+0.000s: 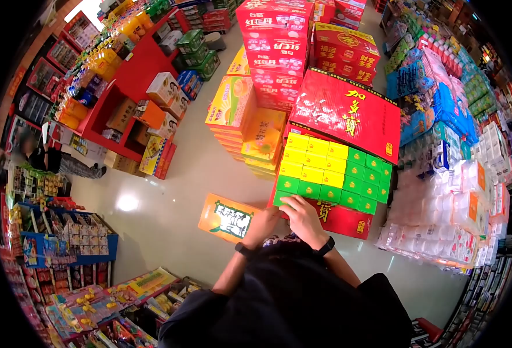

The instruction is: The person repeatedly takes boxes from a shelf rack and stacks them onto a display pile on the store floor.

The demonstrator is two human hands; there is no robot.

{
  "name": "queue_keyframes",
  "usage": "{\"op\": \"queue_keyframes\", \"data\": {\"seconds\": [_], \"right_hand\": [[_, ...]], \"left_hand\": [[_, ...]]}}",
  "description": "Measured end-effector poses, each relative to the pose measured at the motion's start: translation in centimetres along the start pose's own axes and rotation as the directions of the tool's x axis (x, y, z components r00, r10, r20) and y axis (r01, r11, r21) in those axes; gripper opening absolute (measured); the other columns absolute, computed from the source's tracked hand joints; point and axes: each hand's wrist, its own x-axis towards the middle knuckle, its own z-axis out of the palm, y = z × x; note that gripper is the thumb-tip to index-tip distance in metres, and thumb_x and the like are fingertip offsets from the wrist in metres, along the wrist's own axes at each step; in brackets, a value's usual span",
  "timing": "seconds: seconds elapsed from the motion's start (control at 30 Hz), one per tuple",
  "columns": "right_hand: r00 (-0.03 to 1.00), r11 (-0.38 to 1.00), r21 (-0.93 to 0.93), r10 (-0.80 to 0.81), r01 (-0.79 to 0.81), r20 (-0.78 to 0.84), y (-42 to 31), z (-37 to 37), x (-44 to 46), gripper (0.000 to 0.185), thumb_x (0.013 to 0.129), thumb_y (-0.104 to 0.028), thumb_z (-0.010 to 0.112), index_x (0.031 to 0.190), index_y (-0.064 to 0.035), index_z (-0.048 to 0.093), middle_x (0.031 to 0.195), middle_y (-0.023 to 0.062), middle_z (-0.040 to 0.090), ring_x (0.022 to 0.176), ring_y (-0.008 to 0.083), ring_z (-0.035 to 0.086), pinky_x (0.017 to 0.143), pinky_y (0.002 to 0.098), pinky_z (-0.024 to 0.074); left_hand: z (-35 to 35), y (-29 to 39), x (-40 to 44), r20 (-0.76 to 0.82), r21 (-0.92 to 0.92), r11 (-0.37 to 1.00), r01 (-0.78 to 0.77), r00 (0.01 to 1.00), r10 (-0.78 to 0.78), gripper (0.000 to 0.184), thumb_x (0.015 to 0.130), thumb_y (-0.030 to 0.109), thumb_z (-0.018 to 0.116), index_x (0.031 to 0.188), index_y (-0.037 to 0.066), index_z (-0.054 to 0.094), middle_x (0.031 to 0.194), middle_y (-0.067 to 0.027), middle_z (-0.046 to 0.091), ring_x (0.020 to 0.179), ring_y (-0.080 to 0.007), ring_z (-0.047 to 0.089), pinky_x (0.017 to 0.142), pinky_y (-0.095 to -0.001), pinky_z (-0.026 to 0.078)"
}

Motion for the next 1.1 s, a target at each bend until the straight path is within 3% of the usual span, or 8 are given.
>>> {"op": "queue_keyframes", "data": {"seconds": [0.37, 0.57, 0.8, 1.1], "right_hand": [[0.998, 1.0, -0.013, -0.012, 0.011, -0.056, -0.7, 0.9, 0.7, 0.028, 0.077, 0.011, 0.068, 0.102, -0.0005, 0.074, 0.125, 0.0116, 0.073, 0.118, 0.0324, 0.069, 0.098, 0.0417, 0.0609], [0.997, 0.996, -0.05, 0.067, -0.069, -0.028, -1.3, 1.2, 0.1, 0.027, 0.081, 0.009, 0.071, 0.105, -0.0005, 0.073, 0.129, 0.0128, 0.071, 0.122, 0.0337, 0.068, 0.098, 0.0425, 0.0606], [0.989, 0.994, -0.065, 0.079, -0.087, -0.128, -3.5, 1.2, -0.1, 0.016, 0.088, 0.006, 0.07, 0.102, -0.0017, 0.075, 0.123, 0.0114, 0.073, 0.112, 0.0347, 0.07, 0.095, 0.0451, 0.061], [0.997, 0.985, 0.156, 0.072, -0.071, 0.0, -5.7, 0.6, -2.9, 0.017, 0.089, 0.002, 0.073, 0.106, -0.0019, 0.074, 0.114, 0.0138, 0.074, 0.107, 0.0373, 0.071, 0.092, 0.0469, 0.0592]], "left_hand": [[-1.3, -2.3, 1.3, 0.034, 0.075, 0.989, -0.128, 0.991, 0.126, 0.022, 0.103, 0.02, 0.065, 0.115, 0.005, 0.076, 0.104, -0.0261, 0.076, 0.096, -0.0487, 0.072, 0.081, -0.0563, 0.057], [-1.6, -2.2, 1.9, 0.077, 0.091, 0.972, -0.218, 0.974, 0.211, 0.022, 0.104, 0.019, 0.064, 0.118, 0.007, 0.075, 0.104, -0.0251, 0.076, 0.097, -0.0473, 0.072, 0.082, -0.0563, 0.058], [-1.0, -2.4, 1.1, 0.053, 0.032, 0.97, -0.241, 0.97, 0.239, 0.024, 0.104, 0.02, 0.064, 0.121, 0.006, 0.073, 0.105, -0.0261, 0.076, 0.099, -0.0473, 0.072, 0.084, -0.0561, 0.058], [0.2, -3.9, -2.4, 0.176, 0.074, 0.974, -0.212, 0.964, 0.197, 0.026, 0.1, 0.021, 0.066, 0.121, 0.007, 0.072, 0.108, -0.0226, 0.077, 0.101, -0.0464, 0.073, 0.085, -0.0545, 0.057]]}}
